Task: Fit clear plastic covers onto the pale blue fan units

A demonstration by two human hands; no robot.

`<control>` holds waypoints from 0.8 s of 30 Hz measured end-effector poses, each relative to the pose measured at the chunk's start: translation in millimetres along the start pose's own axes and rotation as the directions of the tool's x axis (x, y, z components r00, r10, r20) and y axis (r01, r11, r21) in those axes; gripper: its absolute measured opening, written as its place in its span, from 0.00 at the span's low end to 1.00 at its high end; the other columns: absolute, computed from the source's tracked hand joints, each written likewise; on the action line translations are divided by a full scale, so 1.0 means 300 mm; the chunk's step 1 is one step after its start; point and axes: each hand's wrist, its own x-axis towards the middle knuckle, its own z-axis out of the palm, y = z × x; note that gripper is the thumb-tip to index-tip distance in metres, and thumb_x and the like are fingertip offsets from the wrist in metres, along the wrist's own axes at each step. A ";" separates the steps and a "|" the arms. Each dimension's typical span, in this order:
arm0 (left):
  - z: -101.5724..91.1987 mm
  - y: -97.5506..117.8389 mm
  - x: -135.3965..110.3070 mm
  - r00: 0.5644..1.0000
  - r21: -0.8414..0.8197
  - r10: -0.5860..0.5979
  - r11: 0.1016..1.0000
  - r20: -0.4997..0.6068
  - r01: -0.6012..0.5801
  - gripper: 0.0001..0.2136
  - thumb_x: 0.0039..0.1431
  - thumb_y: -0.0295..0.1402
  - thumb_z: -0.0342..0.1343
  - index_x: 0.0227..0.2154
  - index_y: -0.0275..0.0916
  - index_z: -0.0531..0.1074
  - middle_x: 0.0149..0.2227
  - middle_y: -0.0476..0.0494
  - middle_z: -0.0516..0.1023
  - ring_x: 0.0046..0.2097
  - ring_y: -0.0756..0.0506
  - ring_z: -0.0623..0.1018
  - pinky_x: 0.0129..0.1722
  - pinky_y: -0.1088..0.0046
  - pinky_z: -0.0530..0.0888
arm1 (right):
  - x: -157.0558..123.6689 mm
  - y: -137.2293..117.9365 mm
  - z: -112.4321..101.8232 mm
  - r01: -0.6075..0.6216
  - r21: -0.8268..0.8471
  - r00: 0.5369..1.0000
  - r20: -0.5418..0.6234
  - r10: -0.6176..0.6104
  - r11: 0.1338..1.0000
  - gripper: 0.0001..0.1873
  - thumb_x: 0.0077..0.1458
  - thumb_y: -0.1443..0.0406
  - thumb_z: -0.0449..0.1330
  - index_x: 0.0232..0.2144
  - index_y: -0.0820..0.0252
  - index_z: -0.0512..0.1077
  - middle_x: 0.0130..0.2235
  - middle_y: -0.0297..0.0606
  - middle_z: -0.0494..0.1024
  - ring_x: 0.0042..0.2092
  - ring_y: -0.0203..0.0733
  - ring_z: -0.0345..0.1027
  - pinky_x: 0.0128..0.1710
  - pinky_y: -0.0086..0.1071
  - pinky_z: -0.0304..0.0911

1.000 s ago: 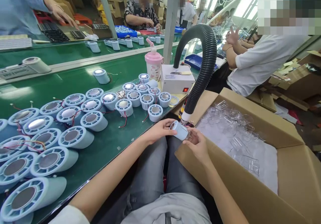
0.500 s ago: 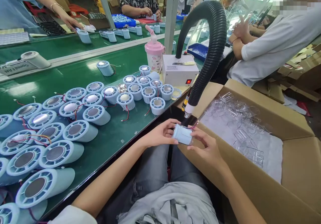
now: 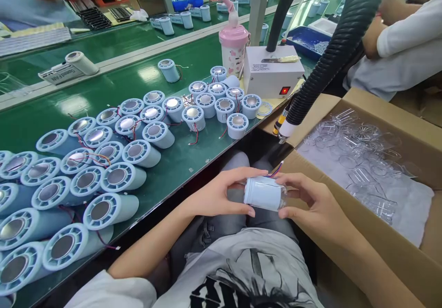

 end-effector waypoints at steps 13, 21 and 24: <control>0.010 0.029 -0.051 0.999 0.098 0.045 0.994 -0.026 -0.043 0.35 0.49 0.34 0.69 0.61 0.45 0.66 0.61 0.37 0.70 0.61 0.37 0.71 0.59 0.62 0.72 | 0.020 -0.033 0.035 -0.207 0.268 0.978 0.072 0.195 0.941 0.22 0.52 0.55 0.70 0.46 0.53 0.71 0.40 0.38 0.79 0.40 0.42 0.74 0.36 0.30 0.73; 0.008 0.033 -0.073 0.999 0.100 0.041 0.994 -0.031 -0.038 0.35 0.50 0.33 0.69 0.61 0.45 0.66 0.61 0.37 0.71 0.61 0.38 0.71 0.58 0.63 0.72 | 0.041 -0.036 0.061 -0.292 0.352 0.956 0.081 0.281 0.889 0.23 0.51 0.47 0.67 0.39 0.56 0.70 0.31 0.34 0.77 0.28 0.38 0.72 0.27 0.30 0.74; 0.006 0.033 -0.079 0.998 0.097 0.051 0.994 -0.033 -0.048 0.34 0.50 0.33 0.69 0.61 0.46 0.66 0.61 0.38 0.70 0.61 0.38 0.71 0.58 0.63 0.72 | 0.041 -0.027 0.071 -0.358 0.411 0.933 0.118 0.340 0.838 0.24 0.52 0.46 0.66 0.39 0.58 0.69 0.28 0.32 0.76 0.26 0.37 0.73 0.25 0.29 0.73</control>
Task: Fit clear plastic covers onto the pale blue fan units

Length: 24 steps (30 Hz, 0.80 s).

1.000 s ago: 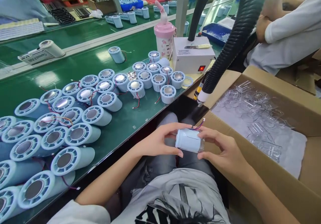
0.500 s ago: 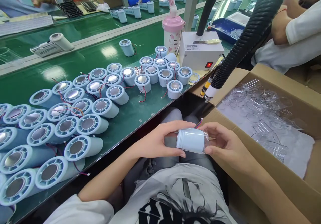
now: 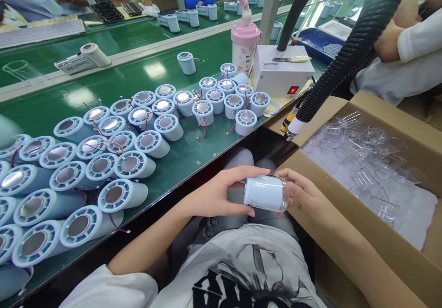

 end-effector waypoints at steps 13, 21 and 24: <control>-0.172 0.163 -0.112 0.987 -0.157 -0.153 0.977 -0.047 0.144 0.18 0.63 0.48 0.53 0.53 0.50 0.75 0.43 0.45 0.81 0.54 0.44 0.78 0.50 0.71 0.75 | 0.021 0.023 0.021 -0.295 0.128 0.953 0.104 0.283 0.947 0.34 0.53 0.36 0.54 0.25 0.63 0.70 0.18 0.39 0.77 0.14 0.31 0.66 0.13 0.18 0.60; 0.021 0.000 -0.013 0.998 -0.068 -0.021 0.998 -0.059 0.017 0.31 0.46 0.33 0.71 0.56 0.46 0.71 0.60 0.38 0.70 0.61 0.37 0.70 0.51 0.66 0.76 | 0.029 0.017 0.018 -0.481 0.195 0.864 0.273 0.424 0.855 0.43 0.64 0.40 0.40 0.21 0.67 0.74 0.20 0.42 0.77 0.12 0.25 0.62 0.11 0.14 0.53; 0.046 -0.009 -0.001 0.996 -0.083 -0.065 0.995 -0.069 0.059 0.30 0.50 0.32 0.69 0.58 0.42 0.68 0.55 0.38 0.72 0.56 0.40 0.74 0.50 0.68 0.76 | 0.025 0.027 0.020 -0.404 0.125 0.896 0.255 0.364 0.906 0.41 0.60 0.37 0.42 0.20 0.65 0.72 0.18 0.39 0.74 0.12 0.27 0.61 0.09 0.16 0.52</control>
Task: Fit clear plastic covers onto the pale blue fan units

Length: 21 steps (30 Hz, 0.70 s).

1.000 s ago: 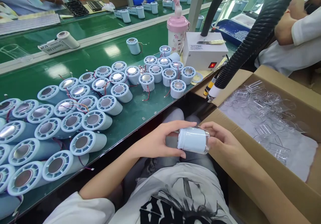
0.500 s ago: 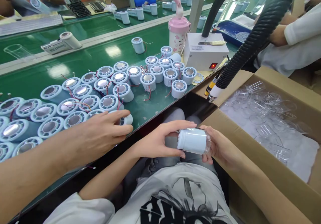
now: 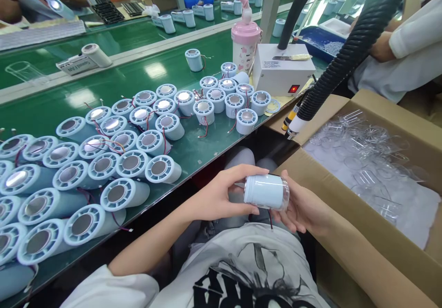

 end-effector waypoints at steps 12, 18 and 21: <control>-0.020 0.029 -0.022 0.989 -0.142 -0.144 0.979 0.024 0.146 0.34 0.51 0.35 0.68 0.62 0.43 0.64 0.54 0.39 0.74 0.49 0.41 0.78 0.49 0.65 0.77 | -0.030 0.044 -0.031 0.623 -0.744 0.566 0.213 -0.797 0.244 0.31 0.58 0.72 0.63 0.59 0.41 0.65 0.64 0.36 0.66 0.63 0.48 0.62 0.59 0.44 0.67; -0.026 0.036 -0.037 0.982 -0.217 -0.172 0.958 0.079 0.185 0.34 0.53 0.26 0.65 0.63 0.43 0.62 0.59 0.40 0.71 0.56 0.39 0.75 0.57 0.60 0.73 | -0.038 0.048 -0.025 0.534 -0.418 0.801 -0.028 -0.598 0.735 0.26 0.53 0.58 0.69 0.55 0.35 0.71 0.50 0.31 0.79 0.49 0.48 0.76 0.46 0.37 0.76; -0.023 0.023 -0.040 0.964 -0.310 -0.249 0.913 0.096 0.267 0.36 0.52 0.25 0.64 0.64 0.45 0.60 0.57 0.42 0.74 0.54 0.41 0.77 0.56 0.60 0.73 | -0.042 0.055 -0.034 0.496 -0.487 0.800 -0.066 -0.596 0.719 0.28 0.48 0.64 0.73 0.52 0.41 0.75 0.50 0.32 0.79 0.46 0.47 0.76 0.44 0.36 0.76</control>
